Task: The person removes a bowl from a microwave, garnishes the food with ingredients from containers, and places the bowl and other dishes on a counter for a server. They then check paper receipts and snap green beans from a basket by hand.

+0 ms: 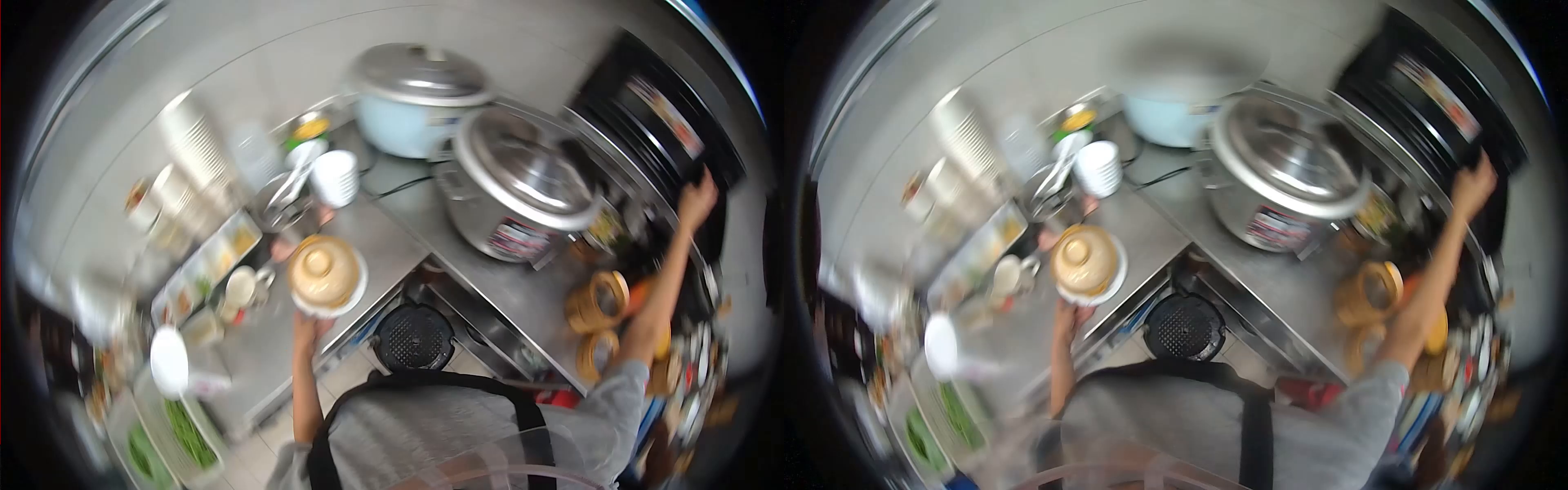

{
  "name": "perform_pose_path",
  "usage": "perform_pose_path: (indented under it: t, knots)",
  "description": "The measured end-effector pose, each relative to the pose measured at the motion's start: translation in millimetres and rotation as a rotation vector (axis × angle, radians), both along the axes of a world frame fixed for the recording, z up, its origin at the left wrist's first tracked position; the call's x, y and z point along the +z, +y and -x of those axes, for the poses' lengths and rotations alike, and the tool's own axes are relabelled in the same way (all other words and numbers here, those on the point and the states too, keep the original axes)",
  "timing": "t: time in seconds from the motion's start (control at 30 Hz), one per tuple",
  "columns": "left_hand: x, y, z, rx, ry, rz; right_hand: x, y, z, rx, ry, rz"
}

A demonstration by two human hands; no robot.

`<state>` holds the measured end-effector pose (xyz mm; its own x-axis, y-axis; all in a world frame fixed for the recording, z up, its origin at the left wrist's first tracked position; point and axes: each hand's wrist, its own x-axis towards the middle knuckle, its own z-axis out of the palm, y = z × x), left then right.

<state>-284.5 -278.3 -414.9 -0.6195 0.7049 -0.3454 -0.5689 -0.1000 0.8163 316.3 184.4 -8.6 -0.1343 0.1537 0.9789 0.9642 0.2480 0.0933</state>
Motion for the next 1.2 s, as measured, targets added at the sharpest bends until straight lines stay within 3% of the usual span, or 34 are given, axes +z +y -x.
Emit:
perform_pose_path:
  t: [0.03,0.1,0.17,0.23,0.33,0.43,0.5,0.57,0.6,0.63,0.67,0.7,0.73,0.83,0.87,0.93,1.07,1.2]
  knots:
    - [10,8,-6,0.054,0.034,0.120,2,14,-16,-0.034,-0.053,0.093]
    - [16,18,-14,0.149,0.114,0.264,-16,74,-63,-0.233,-0.089,0.038]
    - [11,19,-11,0.215,0.104,0.290,-22,112,-93,-0.523,-0.177,-0.061]
    - [22,17,-12,0.245,0.053,0.276,-19,108,-76,-0.741,-0.104,-0.003]
    - [12,10,-3,0.245,0.108,0.353,-7,130,-78,-0.901,-0.056,0.069]
    - [22,2,19,0.159,0.226,0.475,0,134,-50,-0.899,0.122,0.077]
    - [33,-9,40,0.054,0.328,0.537,1,185,-65,-0.586,0.143,0.084]
    - [30,-19,65,-0.034,0.401,0.575,14,162,-11,-0.349,-0.216,0.048]
    - [31,-20,74,-0.066,0.403,0.594,11,122,49,-0.162,-0.245,-0.051]
    - [33,-20,79,-0.075,0.410,0.600,21,62,114,0.335,-0.311,-0.002]
    - [37,-22,84,-0.087,0.421,0.608,21,6,172,0.377,-0.367,0.000]
    - [40,-26,89,-0.100,0.436,0.617,14,-46,225,0.594,-0.279,0.096]
    - [35,-30,98,-0.174,0.562,0.692,2,-79,264,0.713,-0.221,0.194]
    - [79,-32,86,-0.164,1.492,0.945,-28,-150,360,1.017,-0.191,0.533]
    - [115,-21,71,-0.175,1.330,0.965,-37,-164,390,1.128,-0.175,0.740]
    - [146,-5,58,-0.204,1.455,0.770,-73,-173,462,1.370,-0.178,0.833]
    - [159,19,53,-0.442,1.742,0.658,-120,-202,593,1.300,-0.425,0.942]
    - [176,37,62,-0.815,1.791,0.775,-143,-240,662,1.383,-0.460,1.064]
